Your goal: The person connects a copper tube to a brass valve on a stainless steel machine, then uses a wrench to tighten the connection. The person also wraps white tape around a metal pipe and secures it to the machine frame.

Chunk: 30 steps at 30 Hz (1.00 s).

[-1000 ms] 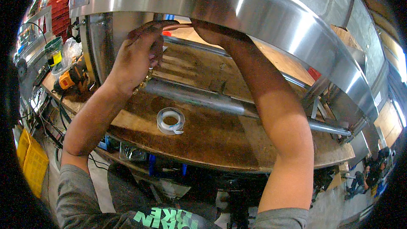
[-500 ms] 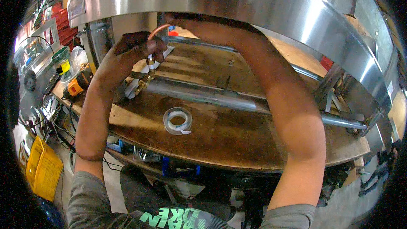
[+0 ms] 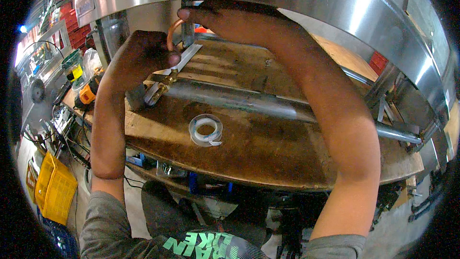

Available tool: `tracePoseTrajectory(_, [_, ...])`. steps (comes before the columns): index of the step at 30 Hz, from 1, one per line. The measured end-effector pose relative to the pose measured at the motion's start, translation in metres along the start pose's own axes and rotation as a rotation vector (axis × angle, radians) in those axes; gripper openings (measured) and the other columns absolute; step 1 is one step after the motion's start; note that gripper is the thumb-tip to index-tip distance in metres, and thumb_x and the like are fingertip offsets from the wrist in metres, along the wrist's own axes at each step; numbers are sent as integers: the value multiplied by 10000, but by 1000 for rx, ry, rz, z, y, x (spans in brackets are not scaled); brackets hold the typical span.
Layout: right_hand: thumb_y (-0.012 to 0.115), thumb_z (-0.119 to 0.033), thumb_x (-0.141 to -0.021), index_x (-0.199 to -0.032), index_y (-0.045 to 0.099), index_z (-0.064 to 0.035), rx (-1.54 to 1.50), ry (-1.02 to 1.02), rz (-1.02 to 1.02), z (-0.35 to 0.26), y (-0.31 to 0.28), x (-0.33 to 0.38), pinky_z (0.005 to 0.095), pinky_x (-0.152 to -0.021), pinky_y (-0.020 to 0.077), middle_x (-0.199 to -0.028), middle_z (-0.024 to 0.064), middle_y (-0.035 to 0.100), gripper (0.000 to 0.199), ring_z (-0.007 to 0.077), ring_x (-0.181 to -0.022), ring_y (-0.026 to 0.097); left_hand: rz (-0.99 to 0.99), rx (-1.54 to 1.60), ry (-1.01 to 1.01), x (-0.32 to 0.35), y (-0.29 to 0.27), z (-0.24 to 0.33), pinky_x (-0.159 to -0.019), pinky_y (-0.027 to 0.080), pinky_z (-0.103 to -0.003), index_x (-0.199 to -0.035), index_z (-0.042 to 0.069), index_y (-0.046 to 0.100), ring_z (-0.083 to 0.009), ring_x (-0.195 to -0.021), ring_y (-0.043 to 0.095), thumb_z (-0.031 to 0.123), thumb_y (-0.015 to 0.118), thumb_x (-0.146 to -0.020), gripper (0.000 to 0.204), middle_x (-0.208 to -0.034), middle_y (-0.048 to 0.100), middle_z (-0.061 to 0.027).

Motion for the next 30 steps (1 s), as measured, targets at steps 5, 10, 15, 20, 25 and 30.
tracePoseTrajectory(5, [375, -750, -891, -962, 633, -33, 21, 10, 2, 0, -2, 1, 366, -805, 457, -883, 142, 622, 766, 261, -854, 576, -96, 278, 106, 1, 6, 0, -807, 495, -282, -942, 16, 681, -126, -848, 614, 263, 728, -855, 267, -862, 680, -24])
tracePoseTrajectory(10, [377, -755, -887, -961, 624, -35, -9, -3, -27, -2, -2, 0, 369, -812, 456, -895, 141, 624, 765, 252, -869, 572, 27, 154, 176, -1, 4, 6, -774, 505, -259, -1098, 5, 621, -98, -849, 618, 110, 761, -813, 334, -902, 669, -30])
tracePoseTrajectory(15, [389, -752, -885, -985, 633, -38, -47, 22, -43, 1, -1, 3, 376, -833, 460, -919, 145, 633, 761, 259, -889, 577, 24, 352, 120, 0, 6, 8, -788, 518, -259, -1174, 6, 573, -109, -851, 626, 60, 772, -782, 443, -922, 669, -35])
tracePoseTrajectory(20, [431, -702, -902, -1101, 649, -37, -78, 44, -15, 1, -1, 4, 378, -894, 453, -1012, 158, 656, 727, 267, -966, 593, -58, 382, 73, 0, 2, 5, -814, 520, -260, -1200, 2, 563, -119, -887, 640, 47, 748, -805, 439, -960, 680, -48])
tracePoseTrajectory(25, [463, -637, -926, -1170, 647, -52, -54, 38, 30, -5, -4, 10, 360, -971, 423, -1132, 155, 662, 660, 270, -1079, 595, -125, 498, 124, 0, 6, 2, -836, 515, -267, -1217, -4, 556, -120, -905, 642, 64, 741, -824, 440, -966, 682, -49])
tracePoseTrajectory(30, [480, -563, -950, -1193, 655, -135, -88, 4, -24, -8, 0, 11, 359, -969, 422, -1156, 131, 663, 522, 268, -1094, 596, -62, 314, 140, -5, 7, -6, -775, 510, -287, -1061, 10, 638, -135, -846, 643, 178, 711, -864, 270, -901, 690, -48])
Point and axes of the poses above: each hand's wrist, its own x-axis away from the middle knuckle, its own y-axis out of the palm, z = x × y, the point moved 5 cm from there along -x, towards the middle knuckle
